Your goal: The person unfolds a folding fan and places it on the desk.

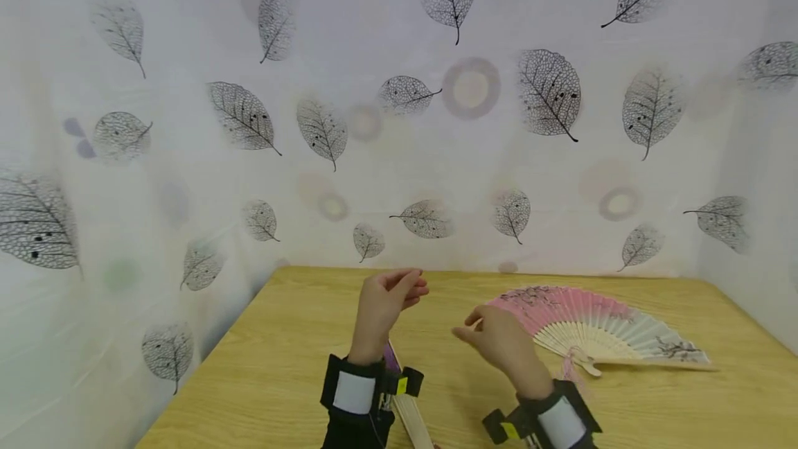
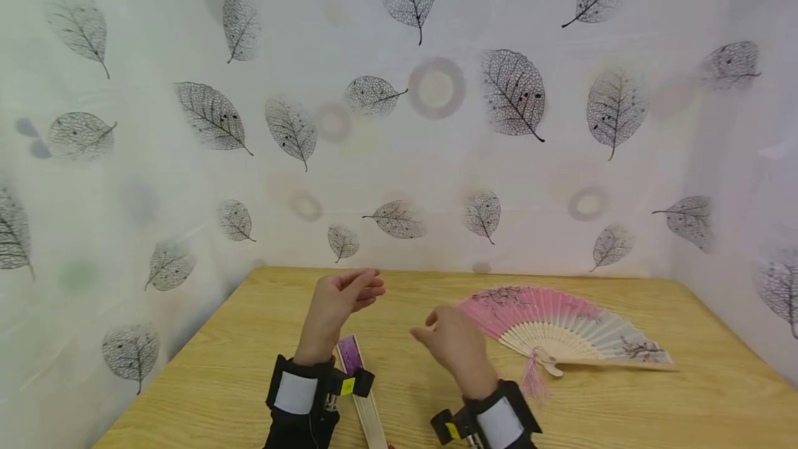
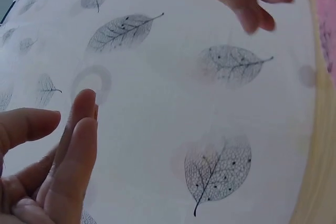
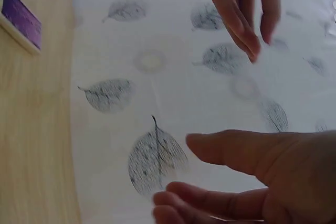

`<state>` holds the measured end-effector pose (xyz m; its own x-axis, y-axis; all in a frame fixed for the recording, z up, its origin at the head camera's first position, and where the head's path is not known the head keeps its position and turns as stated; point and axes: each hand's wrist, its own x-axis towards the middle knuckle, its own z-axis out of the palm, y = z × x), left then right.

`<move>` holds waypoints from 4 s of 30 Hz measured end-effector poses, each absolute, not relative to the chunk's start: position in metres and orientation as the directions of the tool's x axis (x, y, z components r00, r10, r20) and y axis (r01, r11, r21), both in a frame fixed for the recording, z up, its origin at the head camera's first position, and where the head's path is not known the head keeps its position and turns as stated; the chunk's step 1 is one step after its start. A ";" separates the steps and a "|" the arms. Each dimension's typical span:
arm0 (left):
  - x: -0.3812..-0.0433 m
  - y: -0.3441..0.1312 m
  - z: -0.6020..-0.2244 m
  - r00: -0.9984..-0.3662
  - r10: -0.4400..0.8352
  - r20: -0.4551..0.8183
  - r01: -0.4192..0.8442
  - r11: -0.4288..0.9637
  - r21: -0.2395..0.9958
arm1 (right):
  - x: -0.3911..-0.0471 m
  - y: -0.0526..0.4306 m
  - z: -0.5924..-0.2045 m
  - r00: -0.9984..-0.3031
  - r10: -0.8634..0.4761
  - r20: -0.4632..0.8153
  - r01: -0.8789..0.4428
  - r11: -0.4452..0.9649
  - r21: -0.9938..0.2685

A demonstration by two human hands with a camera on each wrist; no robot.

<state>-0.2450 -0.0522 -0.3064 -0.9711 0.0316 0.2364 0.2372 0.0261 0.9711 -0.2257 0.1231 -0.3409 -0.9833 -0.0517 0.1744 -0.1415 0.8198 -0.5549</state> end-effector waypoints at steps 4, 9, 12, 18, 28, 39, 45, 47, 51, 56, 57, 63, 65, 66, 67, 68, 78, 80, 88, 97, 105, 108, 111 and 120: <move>-0.244 -0.062 -0.305 -0.964 0.032 0.263 0.265 0.100 0.959 | -0.221 0.083 -0.358 -0.978 -0.171 0.116 -0.205 0.856 -0.474; -0.244 -0.063 -0.308 -0.955 0.062 0.290 0.296 0.205 0.933 | -0.216 0.058 -0.385 -0.962 -0.255 0.097 -0.273 0.919 -0.286; -0.245 -0.061 -0.311 -0.943 0.114 0.312 0.331 0.284 0.900 | -0.211 0.053 -0.394 -0.956 -0.278 0.090 -0.291 0.928 -0.232; -0.244 -0.059 -0.314 -0.937 0.120 0.328 0.350 0.332 0.876 | -0.207 0.045 -0.404 -0.953 -0.304 -0.001 -0.294 0.921 -0.256; -0.244 -0.060 -0.312 -0.949 0.071 0.306 0.310 0.355 0.882 | -0.207 0.034 -0.407 -0.963 -0.261 -0.072 -0.228 0.924 -0.307; -0.245 -0.062 -0.312 -0.955 0.072 0.287 0.292 0.378 0.878 | -0.237 0.091 -0.388 -0.950 -0.301 -0.080 -0.189 0.762 -0.619; -0.244 -0.057 -0.314 -0.943 0.103 0.316 0.330 0.389 0.860 | -0.251 0.163 -0.357 -0.951 -0.301 -0.068 -0.111 0.537 -0.836; -0.244 -0.053 -0.316 -0.935 0.124 0.331 0.352 0.399 0.847 | -0.249 0.180 -0.346 -0.964 -0.262 -0.050 -0.095 0.511 -0.854; -0.243 -0.042 -0.319 -0.922 0.173 0.346 0.387 0.415 0.824 | -0.238 0.197 -0.323 -0.985 -0.173 -0.004 -0.089 0.525 -0.847; -0.239 -0.027 -0.318 -0.924 0.232 0.303 0.367 0.321 0.873 | -0.215 0.184 -0.298 -0.994 -0.103 0.047 -0.100 0.608 -0.788; -0.238 -0.024 -0.317 -0.927 0.239 0.289 0.352 0.288 0.891 | -0.211 0.179 -0.294 -0.993 -0.102 0.061 -0.112 0.632 -0.767; -0.234 -0.013 -0.314 -0.938 0.246 0.244 0.295 0.194 0.936 | -0.196 0.145 -0.288 -0.976 -0.142 0.168 -0.218 0.723 -0.656; -0.232 -0.013 -0.313 -0.938 0.240 0.251 0.298 0.189 0.936 | -0.193 0.137 -0.288 -0.967 -0.139 0.213 -0.243 0.756 -0.608; -0.232 -0.013 -0.313 -0.938 0.237 0.251 0.296 0.177 0.939 | -0.193 0.133 -0.289 -0.962 -0.135 0.237 -0.252 0.774 -0.581; -0.232 -0.013 -0.313 -0.938 0.235 0.254 0.295 0.155 0.943 | -0.192 0.130 -0.289 -0.958 -0.130 0.257 -0.257 0.788 -0.560; -0.232 -0.014 -0.313 -0.938 0.236 0.252 0.288 0.131 0.949 | -0.191 0.128 -0.290 -0.952 -0.126 0.280 -0.263 0.803 -0.535; -0.238 -0.024 -0.315 -0.912 0.330 0.243 0.206 -0.146 0.968 | -0.198 0.135 -0.292 -0.963 -0.105 0.250 -0.259 0.623 -0.738; -0.238 -0.024 -0.316 -0.911 0.332 0.245 0.198 -0.171 0.965 | -0.201 0.138 -0.293 -0.968 -0.096 0.233 -0.246 0.569 -0.785; -0.235 -0.020 -0.314 -0.929 0.241 0.279 0.263 -0.096 0.960 | -0.206 0.143 -0.293 -0.976 -0.028 0.215 -0.201 0.491 -0.848; -0.233 -0.014 -0.314 -0.938 0.210 0.276 0.261 -0.098 0.960 | -0.206 0.142 -0.295 -0.967 -0.049 0.249 -0.234 0.560 -0.795; -0.234 -0.015 -0.312 -0.941 0.213 0.264 0.255 -0.072 0.964 | -0.204 0.140 -0.294 -0.956 -0.046 0.290 -0.261 0.582 -0.770; -0.234 -0.014 -0.312 -0.943 0.208 0.262 0.250 -0.080 0.965 | -0.205 0.139 -0.293 -0.954 -0.037 0.298 -0.263 0.580 -0.771; -0.233 -0.014 -0.310 -0.946 0.199 0.257 0.246 -0.078 0.966 | -0.204 0.139 -0.293 -0.954 -0.018 0.299 -0.253 0.585 -0.770; -0.231 -0.014 -0.310 -0.945 0.186 0.270 0.262 -0.065 0.963 | -0.204 0.138 -0.295 -0.954 0.001 0.301 -0.240 0.598 -0.765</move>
